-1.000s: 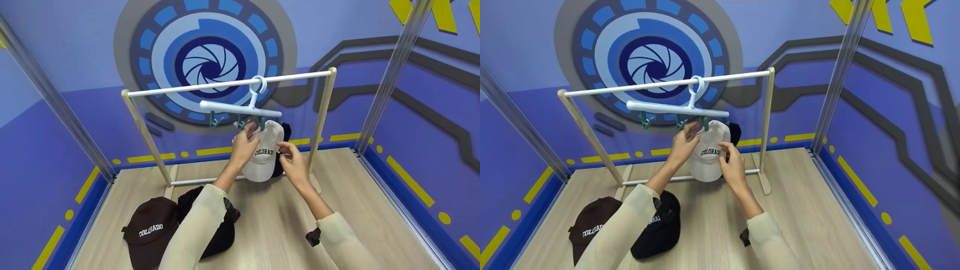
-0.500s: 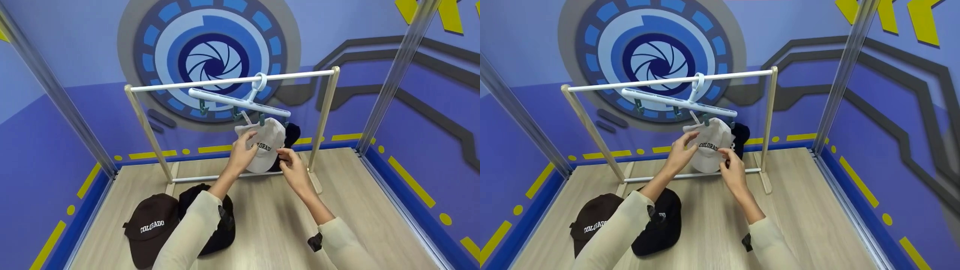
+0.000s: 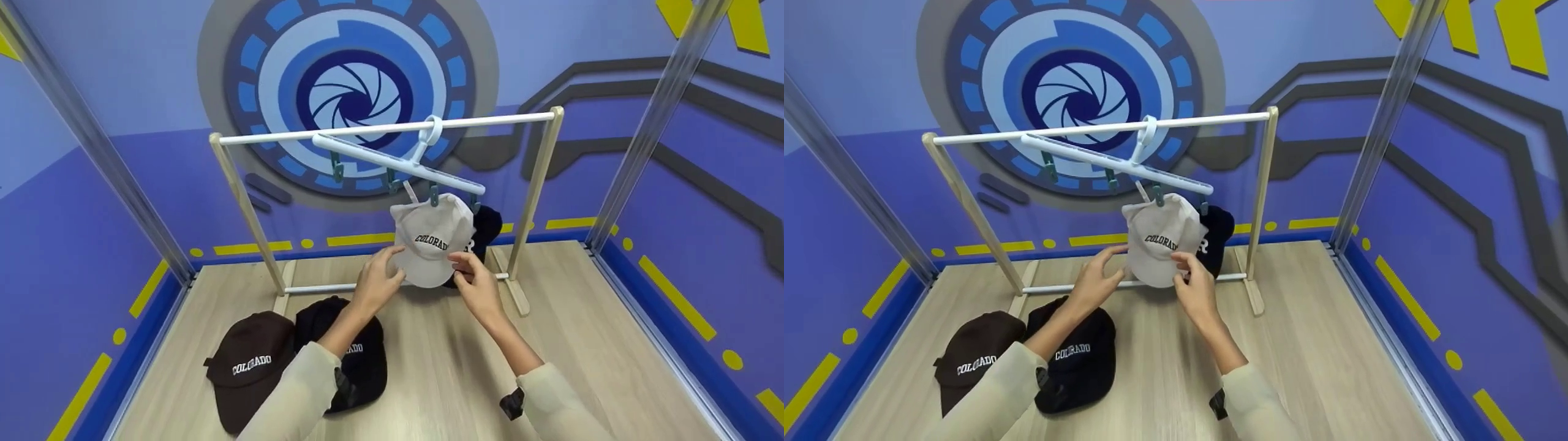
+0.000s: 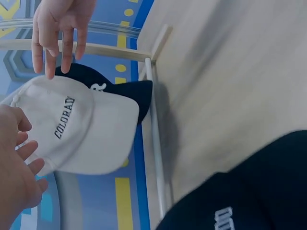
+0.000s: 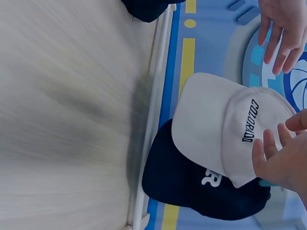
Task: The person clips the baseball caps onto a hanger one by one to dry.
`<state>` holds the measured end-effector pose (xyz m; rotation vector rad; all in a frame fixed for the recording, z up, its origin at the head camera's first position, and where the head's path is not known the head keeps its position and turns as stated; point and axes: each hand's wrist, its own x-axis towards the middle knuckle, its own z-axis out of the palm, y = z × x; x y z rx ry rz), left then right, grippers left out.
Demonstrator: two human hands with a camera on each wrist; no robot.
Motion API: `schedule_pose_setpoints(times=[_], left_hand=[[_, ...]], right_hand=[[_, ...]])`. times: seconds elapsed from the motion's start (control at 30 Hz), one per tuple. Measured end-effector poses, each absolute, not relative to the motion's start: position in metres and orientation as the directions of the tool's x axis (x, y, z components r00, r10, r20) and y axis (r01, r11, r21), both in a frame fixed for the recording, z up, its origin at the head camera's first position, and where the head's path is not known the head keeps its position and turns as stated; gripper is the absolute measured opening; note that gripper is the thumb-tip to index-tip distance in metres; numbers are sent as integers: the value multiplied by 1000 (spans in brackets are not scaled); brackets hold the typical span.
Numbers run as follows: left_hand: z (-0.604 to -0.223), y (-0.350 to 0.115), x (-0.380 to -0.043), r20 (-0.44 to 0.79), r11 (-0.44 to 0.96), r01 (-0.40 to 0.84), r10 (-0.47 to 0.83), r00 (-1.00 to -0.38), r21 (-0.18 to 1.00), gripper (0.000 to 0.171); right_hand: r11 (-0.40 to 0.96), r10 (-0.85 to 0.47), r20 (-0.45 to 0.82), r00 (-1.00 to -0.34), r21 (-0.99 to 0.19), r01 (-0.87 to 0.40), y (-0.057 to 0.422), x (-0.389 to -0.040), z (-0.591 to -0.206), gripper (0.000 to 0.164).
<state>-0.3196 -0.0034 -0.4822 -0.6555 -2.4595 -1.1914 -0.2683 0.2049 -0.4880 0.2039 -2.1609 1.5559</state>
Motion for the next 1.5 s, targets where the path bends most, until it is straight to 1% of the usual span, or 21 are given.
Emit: schedule_pose_setpoints(times=[0.1,0.17,0.27,0.37,0.5,0.67,0.77,0.9,1.03,1.2,1.3,1.4,1.5], left_hand=[[-484,-11,-316,488,556,537,251,-836,635,41],[-485,-15,-315,515,560,558,254,-819,612,40],[-489,-24,-311,561,574,591,258,-787,566,39],[-495,-36,-307,588,597,605,259,-767,526,40],[-504,-52,-297,598,623,602,255,-760,499,41],[-514,-70,-283,605,650,591,244,-758,478,41],[-521,-80,-275,605,668,575,229,-762,472,39],[-528,-88,-270,605,684,541,179,-776,490,37],[-535,-91,-268,608,680,494,88,-789,542,36],[-548,-88,-265,542,650,433,37,-839,625,36],[-556,-88,-263,537,649,416,13,-843,637,36],[-563,-90,-261,553,655,409,-15,-833,635,38],[-568,-93,-258,540,660,398,-13,-842,637,38]], right_hand=[[341,150,453,-879,-858,-384,204,-269,-492,34],[349,159,461,-873,-854,-387,206,-276,-502,34],[359,158,467,-870,-848,-390,203,-276,-506,33],[326,147,453,-879,-861,-389,197,-276,-509,32],[270,129,429,-894,-883,-385,187,-271,-510,31],[212,120,382,-916,-912,-352,171,-252,-505,28],[189,118,358,-926,-924,-333,162,-244,-511,27],[193,94,332,-939,-931,-310,151,-246,-532,28],[225,28,312,-950,-928,-298,143,-253,-557,31],[242,4,317,-948,-921,-307,136,-253,-575,29],[223,-17,304,-953,-928,-299,129,-248,-575,27],[196,-41,295,-954,-934,-298,119,-242,-566,27],[183,-37,281,-959,-942,-283,112,-237,-555,26]])
